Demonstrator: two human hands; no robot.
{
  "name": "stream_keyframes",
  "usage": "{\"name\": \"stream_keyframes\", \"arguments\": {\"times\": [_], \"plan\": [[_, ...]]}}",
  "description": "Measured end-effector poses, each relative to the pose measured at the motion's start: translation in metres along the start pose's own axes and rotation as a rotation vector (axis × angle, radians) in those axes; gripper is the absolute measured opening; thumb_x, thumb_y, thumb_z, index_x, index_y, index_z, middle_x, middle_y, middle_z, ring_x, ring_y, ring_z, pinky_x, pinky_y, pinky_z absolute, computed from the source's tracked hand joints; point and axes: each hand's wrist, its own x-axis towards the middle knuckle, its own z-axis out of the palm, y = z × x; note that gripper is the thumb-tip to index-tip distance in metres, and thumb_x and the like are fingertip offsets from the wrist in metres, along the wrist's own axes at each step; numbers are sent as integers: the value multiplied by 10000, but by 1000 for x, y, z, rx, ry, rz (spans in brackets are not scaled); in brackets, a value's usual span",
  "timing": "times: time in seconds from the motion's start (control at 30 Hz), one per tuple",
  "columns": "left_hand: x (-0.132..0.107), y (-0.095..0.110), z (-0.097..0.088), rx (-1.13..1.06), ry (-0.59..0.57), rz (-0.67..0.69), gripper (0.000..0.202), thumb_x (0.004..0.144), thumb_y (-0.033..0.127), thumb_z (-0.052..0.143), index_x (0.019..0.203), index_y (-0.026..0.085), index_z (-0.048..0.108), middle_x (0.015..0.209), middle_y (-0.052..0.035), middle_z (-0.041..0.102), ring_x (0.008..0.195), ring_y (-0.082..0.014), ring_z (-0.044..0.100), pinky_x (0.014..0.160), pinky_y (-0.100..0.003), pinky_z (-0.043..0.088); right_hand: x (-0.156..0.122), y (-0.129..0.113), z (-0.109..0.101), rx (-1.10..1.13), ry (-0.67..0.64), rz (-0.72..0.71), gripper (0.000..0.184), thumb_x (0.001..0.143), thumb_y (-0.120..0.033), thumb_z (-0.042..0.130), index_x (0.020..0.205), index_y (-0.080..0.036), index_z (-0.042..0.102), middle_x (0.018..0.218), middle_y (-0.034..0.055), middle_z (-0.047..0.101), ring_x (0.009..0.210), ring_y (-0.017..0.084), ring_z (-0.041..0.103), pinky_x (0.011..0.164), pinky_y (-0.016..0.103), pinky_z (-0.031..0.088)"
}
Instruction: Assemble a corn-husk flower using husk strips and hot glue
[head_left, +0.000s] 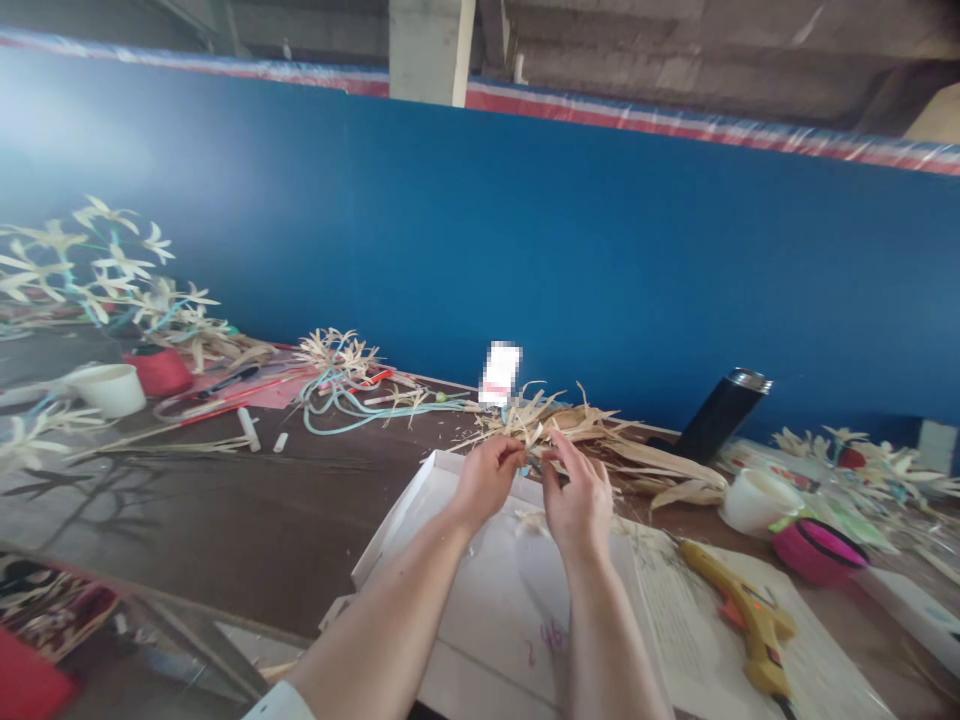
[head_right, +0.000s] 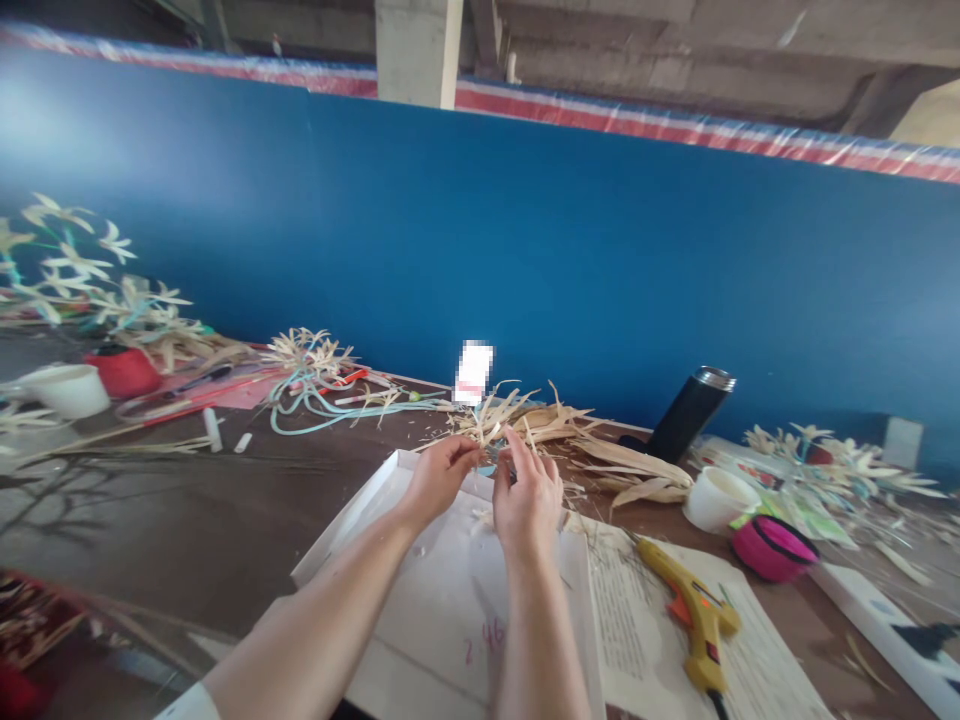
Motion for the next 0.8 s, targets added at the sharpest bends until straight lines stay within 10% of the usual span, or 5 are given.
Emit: {"name": "stream_keyframes", "arguments": {"times": [0.17, 0.5, 0.8], "plan": [[3, 1, -4, -78, 68, -48, 233, 786, 366, 526, 789, 160, 635, 695, -11, 632, 638, -121, 553, 591, -208, 411, -1, 5, 7, 123, 42, 146, 384, 778, -231, 498, 1150, -218, 589, 884, 42, 658, 798, 201, 562, 794, 344, 401], [3, 8, -4, -228, 15, -113, 252, 766, 368, 547, 826, 149, 655, 773, -44, 683, 683, -143, 604, 609, -233, 467, 4, 3, 13, 1171, 77, 1008, 465, 526, -278, 745, 968, -179, 639, 659, -7, 632, 578, 113, 578, 485, 190, 418], [1, 11, -3, -217, -14, -140, 296, 737, 402, 581, 850, 140, 659, 801, -42, 681, 736, -160, 609, 624, -243, 469, 5, -3, 8, 1289, 1, 1011, 319, 535, -260, 772, 826, -208, 653, 701, -11, 657, 607, 119, 611, 474, 182, 434]]}}
